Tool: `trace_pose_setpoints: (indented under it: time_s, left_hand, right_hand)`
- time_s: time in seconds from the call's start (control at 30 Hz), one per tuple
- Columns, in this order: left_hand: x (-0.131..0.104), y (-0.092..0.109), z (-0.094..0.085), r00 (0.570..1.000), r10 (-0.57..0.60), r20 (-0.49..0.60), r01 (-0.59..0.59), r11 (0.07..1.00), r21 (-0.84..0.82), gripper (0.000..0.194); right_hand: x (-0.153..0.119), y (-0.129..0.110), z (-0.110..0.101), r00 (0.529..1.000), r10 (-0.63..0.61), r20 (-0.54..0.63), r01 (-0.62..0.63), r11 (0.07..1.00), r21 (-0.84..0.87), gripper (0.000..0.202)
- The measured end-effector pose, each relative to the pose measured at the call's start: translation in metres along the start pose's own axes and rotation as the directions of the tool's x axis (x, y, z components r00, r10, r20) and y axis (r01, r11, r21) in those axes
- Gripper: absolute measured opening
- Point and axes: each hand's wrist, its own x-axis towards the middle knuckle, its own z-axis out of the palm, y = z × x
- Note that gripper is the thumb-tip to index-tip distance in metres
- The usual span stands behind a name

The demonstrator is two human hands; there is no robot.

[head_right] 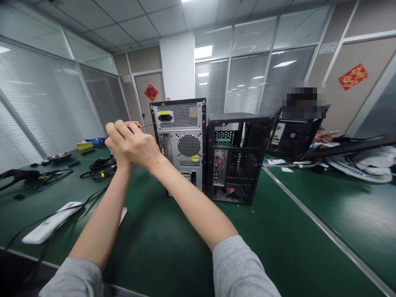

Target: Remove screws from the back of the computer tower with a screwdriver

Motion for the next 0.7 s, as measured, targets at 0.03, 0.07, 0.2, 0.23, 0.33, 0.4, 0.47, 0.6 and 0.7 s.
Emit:
trace_pose_setpoints:
  time_s: [0.03,0.07,0.2,0.23,0.33,0.4,0.47,0.6,0.7]
  left_hand:
    - [0.0004,0.0017,-0.0005,0.999,0.026,-0.023,-0.025,0.999,0.044,0.020]
    - [0.0007,0.0027,-0.0008,0.998,0.055,-0.039,-0.052,0.996,0.078,0.020]
    - [0.0011,0.0024,-0.0020,0.992,0.118,-0.048,-0.113,0.989,0.094,0.019]
    - [0.0011,0.0022,-0.0025,0.992,0.117,-0.048,-0.112,0.989,0.096,0.019]
    - [0.0009,0.0039,-0.0044,0.993,0.114,-0.041,-0.110,0.989,0.095,0.019]
    - [0.0010,0.0068,-0.0053,0.990,0.130,-0.049,-0.125,0.988,0.095,0.016]
    - [0.0013,0.0094,-0.0054,0.986,0.155,-0.069,-0.148,0.984,0.095,0.010]
    - [0.0028,0.0082,-0.0045,0.976,0.201,-0.083,-0.193,0.976,0.099,0.007]
    - [0.0036,0.0023,-0.0039,0.977,0.203,-0.071,-0.195,0.975,0.109,0.007]
  right_hand:
    - [-0.0003,0.0003,0.0011,1.000,0.003,-0.019,-0.003,1.000,0.000,0.038]
    - [-0.0005,0.0006,0.0020,0.999,0.006,-0.033,-0.006,1.000,0.004,0.037]
    - [-0.0009,0.0007,0.0046,0.998,0.015,-0.064,-0.015,1.000,0.006,0.035]
    - [-0.0008,0.0004,0.0050,0.997,0.015,-0.072,-0.015,1.000,-0.006,0.034]
    - [0.0001,-0.0013,0.0057,0.995,0.014,-0.099,-0.020,0.998,-0.056,0.033]
    - [0.0014,-0.0024,0.0048,0.994,0.025,-0.104,-0.032,0.997,-0.070,0.032]
    - [0.0033,-0.0032,0.0027,0.995,0.043,-0.085,-0.049,0.997,-0.062,0.031]
    - [0.0061,-0.0039,-0.0024,0.998,0.067,-0.010,-0.068,0.997,-0.047,0.028]
    - [0.0065,-0.0042,-0.0025,0.997,0.077,-0.018,-0.078,0.995,-0.066,0.026]
